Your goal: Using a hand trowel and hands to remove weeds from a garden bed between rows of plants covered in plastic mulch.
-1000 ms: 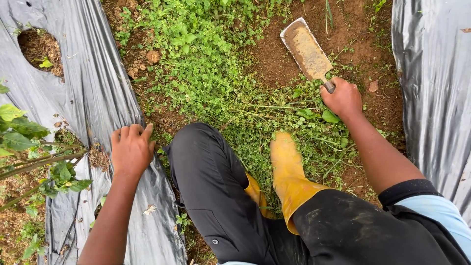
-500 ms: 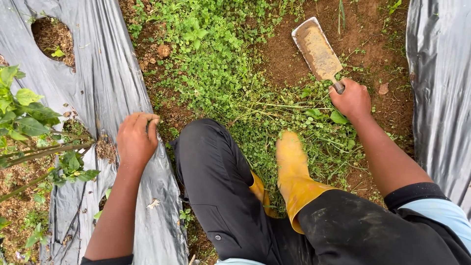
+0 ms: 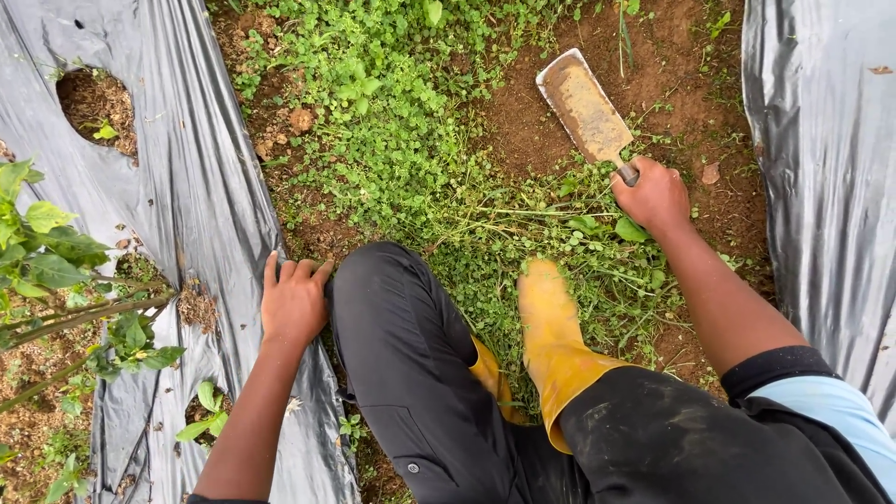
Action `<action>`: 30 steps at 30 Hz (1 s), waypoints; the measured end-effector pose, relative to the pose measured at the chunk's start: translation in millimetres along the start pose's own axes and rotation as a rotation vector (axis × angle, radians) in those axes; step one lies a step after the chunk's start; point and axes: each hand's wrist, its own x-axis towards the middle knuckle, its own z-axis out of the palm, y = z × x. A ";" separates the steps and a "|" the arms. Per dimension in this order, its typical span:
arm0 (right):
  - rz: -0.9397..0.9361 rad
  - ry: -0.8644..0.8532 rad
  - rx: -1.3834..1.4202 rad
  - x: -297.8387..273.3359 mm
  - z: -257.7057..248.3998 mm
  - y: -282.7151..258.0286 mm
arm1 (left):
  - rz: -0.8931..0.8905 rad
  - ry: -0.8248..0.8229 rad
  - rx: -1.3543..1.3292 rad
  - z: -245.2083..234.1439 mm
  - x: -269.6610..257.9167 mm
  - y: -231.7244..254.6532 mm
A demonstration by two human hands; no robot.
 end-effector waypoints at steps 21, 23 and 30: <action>0.002 -0.014 0.016 -3.9 -6.6 -5.4 | -0.039 0.275 -0.050 10.6 43.2 -16.4; -0.003 -0.018 0.020 -3.7 -4.8 -3.1 | -0.120 0.304 -0.159 -13.3 58.7 -13.8; -0.010 -0.004 0.010 0.1 1.7 0.6 | -0.071 0.037 -0.423 -95.9 123.0 33.0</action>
